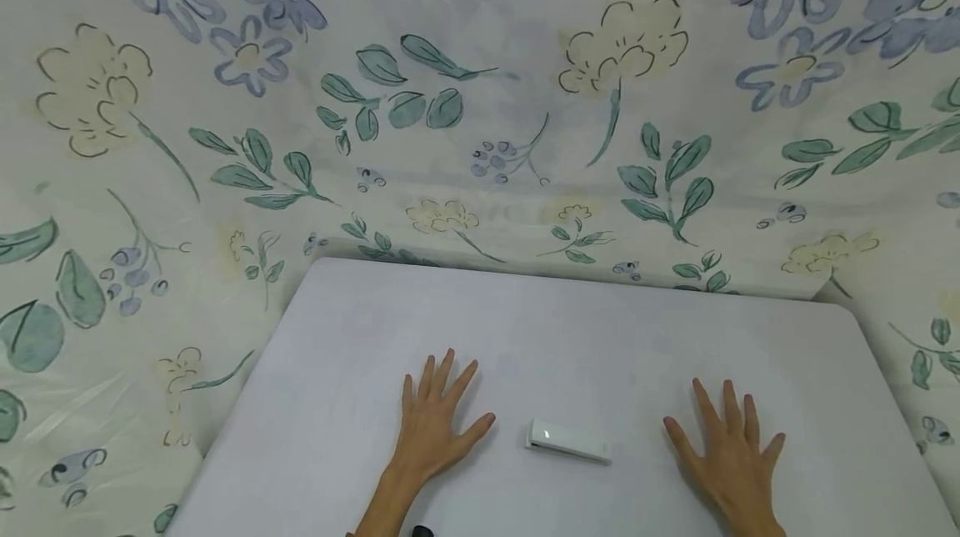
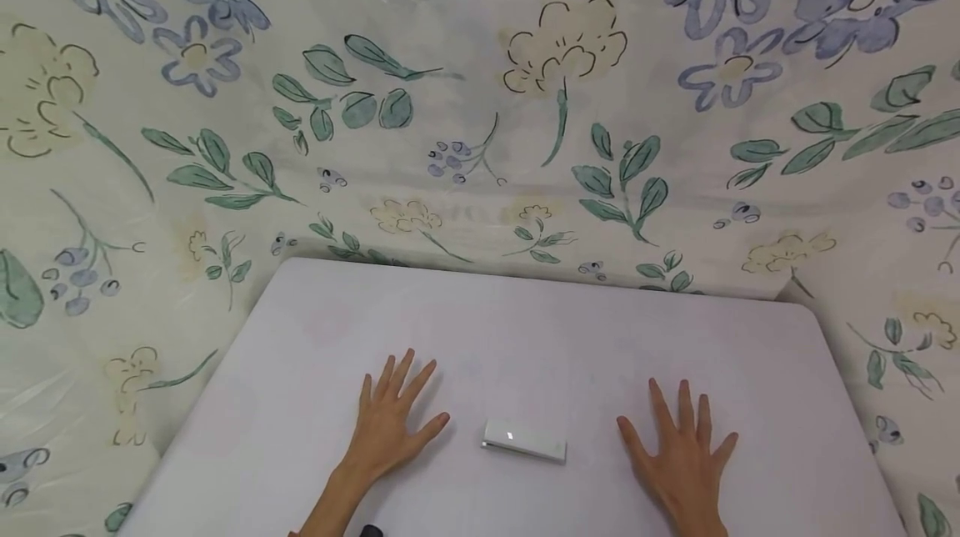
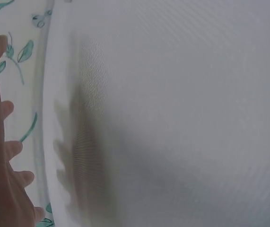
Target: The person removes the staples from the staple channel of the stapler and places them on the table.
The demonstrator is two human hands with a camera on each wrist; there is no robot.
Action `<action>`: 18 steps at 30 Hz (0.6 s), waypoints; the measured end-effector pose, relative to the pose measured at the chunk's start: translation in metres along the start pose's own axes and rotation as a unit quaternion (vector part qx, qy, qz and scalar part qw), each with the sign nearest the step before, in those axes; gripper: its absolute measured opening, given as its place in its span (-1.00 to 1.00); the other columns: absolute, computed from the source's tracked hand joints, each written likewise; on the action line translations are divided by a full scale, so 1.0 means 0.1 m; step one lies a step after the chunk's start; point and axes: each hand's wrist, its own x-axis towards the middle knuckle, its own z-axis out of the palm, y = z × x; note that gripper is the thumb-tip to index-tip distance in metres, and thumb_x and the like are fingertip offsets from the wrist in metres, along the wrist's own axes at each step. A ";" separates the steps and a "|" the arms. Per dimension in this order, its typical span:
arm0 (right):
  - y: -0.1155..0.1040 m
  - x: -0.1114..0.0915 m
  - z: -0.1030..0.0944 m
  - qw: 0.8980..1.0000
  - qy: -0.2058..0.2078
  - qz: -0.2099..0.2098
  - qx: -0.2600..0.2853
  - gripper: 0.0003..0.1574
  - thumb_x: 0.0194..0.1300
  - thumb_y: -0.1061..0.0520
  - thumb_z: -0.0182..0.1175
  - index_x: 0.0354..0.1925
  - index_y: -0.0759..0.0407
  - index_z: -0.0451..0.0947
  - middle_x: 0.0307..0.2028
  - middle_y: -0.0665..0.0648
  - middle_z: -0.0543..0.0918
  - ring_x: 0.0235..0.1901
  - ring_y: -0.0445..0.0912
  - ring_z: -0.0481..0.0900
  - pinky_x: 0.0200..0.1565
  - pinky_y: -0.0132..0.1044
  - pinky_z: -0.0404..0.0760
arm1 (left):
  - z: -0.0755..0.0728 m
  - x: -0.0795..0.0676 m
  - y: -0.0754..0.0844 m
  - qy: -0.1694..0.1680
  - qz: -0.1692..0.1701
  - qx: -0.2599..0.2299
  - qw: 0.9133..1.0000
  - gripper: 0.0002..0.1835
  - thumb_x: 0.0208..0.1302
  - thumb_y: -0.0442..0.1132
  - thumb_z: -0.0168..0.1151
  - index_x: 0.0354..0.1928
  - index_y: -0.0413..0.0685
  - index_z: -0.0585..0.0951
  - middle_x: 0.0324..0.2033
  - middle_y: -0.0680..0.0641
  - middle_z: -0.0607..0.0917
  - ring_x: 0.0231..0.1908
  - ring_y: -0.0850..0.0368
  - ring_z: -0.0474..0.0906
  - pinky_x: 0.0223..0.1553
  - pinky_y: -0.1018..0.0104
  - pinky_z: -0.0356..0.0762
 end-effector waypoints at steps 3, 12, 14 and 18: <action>-0.05 -0.02 -0.01 1.000 0.017 -0.014 0.011 -0.09 0.34 -0.39 0.19 0.41 0.12 0.39 0.44 0.58 0.27 0.38 0.60 0.20 0.19 0.82 0.04 | 0.01 0.00 0.02 -0.022 0.008 -0.024 0.999 -0.24 0.20 0.23 0.36 0.41 0.14 0.48 0.44 -0.22 0.46 0.47 -0.38 0.30 0.42 -0.59 0.11; -0.56 -0.05 0.07 0.988 0.059 -0.137 0.046 -0.46 0.21 -0.04 0.44 0.12 0.13 0.67 0.22 0.41 0.62 0.18 0.40 0.59 0.05 0.45 0.59 | 0.18 -0.07 0.19 -0.071 0.122 -0.071 0.987 -0.36 0.11 0.20 0.47 0.23 0.18 0.62 0.35 -0.03 0.59 0.46 -0.11 0.39 0.53 -0.30 0.19; -0.69 -0.04 0.07 0.984 0.061 -0.160 0.050 -0.47 0.20 -0.05 0.45 0.12 0.07 0.68 0.22 0.34 0.64 0.19 0.34 0.60 0.06 0.41 0.61 | 0.22 -0.07 0.23 -0.068 0.138 -0.074 0.985 -0.35 0.10 0.21 0.47 0.23 0.20 0.62 0.36 -0.02 0.58 0.47 -0.09 0.38 0.55 -0.24 0.18; -0.92 0.00 0.08 0.970 0.073 -0.224 0.060 -0.44 0.13 -0.11 0.50 0.10 -0.04 0.69 0.20 0.23 0.66 0.19 0.21 0.62 0.03 0.29 0.67 | 0.30 -0.06 0.29 -0.055 0.157 -0.070 0.984 -0.39 0.07 0.21 0.49 0.17 0.21 0.65 0.35 -0.01 0.60 0.47 -0.08 0.39 0.54 -0.19 0.20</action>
